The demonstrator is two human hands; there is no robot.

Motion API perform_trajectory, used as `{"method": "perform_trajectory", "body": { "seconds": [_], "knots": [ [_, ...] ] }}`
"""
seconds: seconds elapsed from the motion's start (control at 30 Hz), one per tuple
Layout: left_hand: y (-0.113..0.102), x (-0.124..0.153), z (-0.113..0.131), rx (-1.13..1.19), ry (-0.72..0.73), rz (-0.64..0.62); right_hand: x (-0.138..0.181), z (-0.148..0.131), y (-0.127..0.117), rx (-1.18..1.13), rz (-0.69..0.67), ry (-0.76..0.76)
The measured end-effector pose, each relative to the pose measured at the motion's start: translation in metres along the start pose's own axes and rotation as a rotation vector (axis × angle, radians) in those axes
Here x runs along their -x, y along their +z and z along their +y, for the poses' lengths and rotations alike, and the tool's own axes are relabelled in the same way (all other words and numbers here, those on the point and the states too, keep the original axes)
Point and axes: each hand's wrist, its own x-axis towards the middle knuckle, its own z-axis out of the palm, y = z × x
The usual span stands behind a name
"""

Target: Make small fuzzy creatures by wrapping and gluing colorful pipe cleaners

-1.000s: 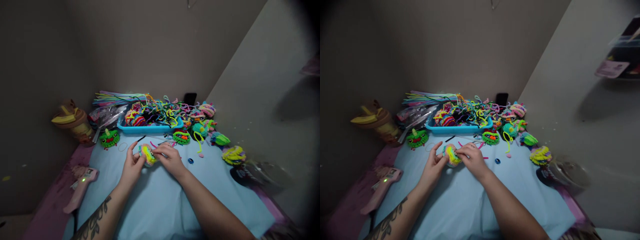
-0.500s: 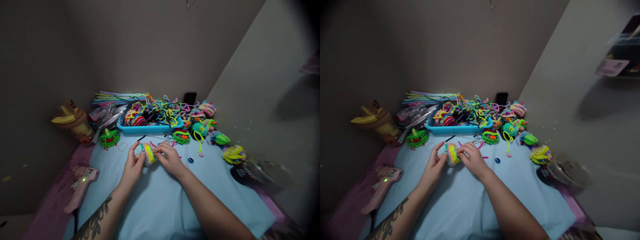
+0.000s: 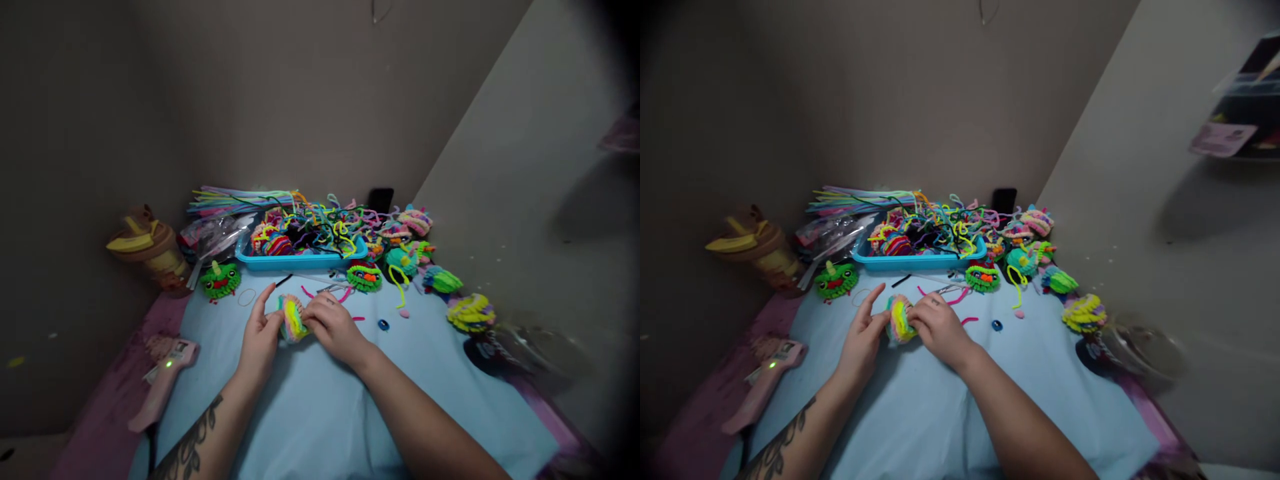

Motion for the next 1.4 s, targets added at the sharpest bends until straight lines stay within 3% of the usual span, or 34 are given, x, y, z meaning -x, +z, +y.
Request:
{"method": "perform_trajectory", "body": {
  "seconds": [0.47, 0.67, 0.77, 0.9, 1.07, 1.3, 1.4],
  "knots": [
    [0.002, 0.0, -0.004, -0.001, 0.008, 0.009, 0.002, 0.0, 0.003, 0.035, 0.009, 0.022],
    [0.002, -0.004, -0.005, 0.244, -0.055, 0.03, 0.006, 0.003, 0.004, -0.076, 0.202, 0.209],
    [0.002, -0.007, -0.005, 0.4, -0.113, 0.041, 0.01, 0.007, 0.013, -0.171, 0.151, 0.323],
    [0.004, -0.005, -0.004, 0.425, -0.182, 0.011, 0.013, 0.015, 0.028, -0.258, 0.085, 0.422],
    [-0.004, -0.008, -0.005, 0.099, -0.226, -0.035, 0.013, 0.022, 0.03, -0.271, 0.079, 0.442],
    [-0.036, -0.022, -0.006, -0.459, -0.182, -0.212, 0.011, 0.028, 0.024, -0.204, -0.047, 0.375],
    [-0.053, -0.028, -0.006, -0.635, -0.06, -0.164, 0.01, 0.03, 0.025, -0.177, -0.096, 0.335]
  ]
}}
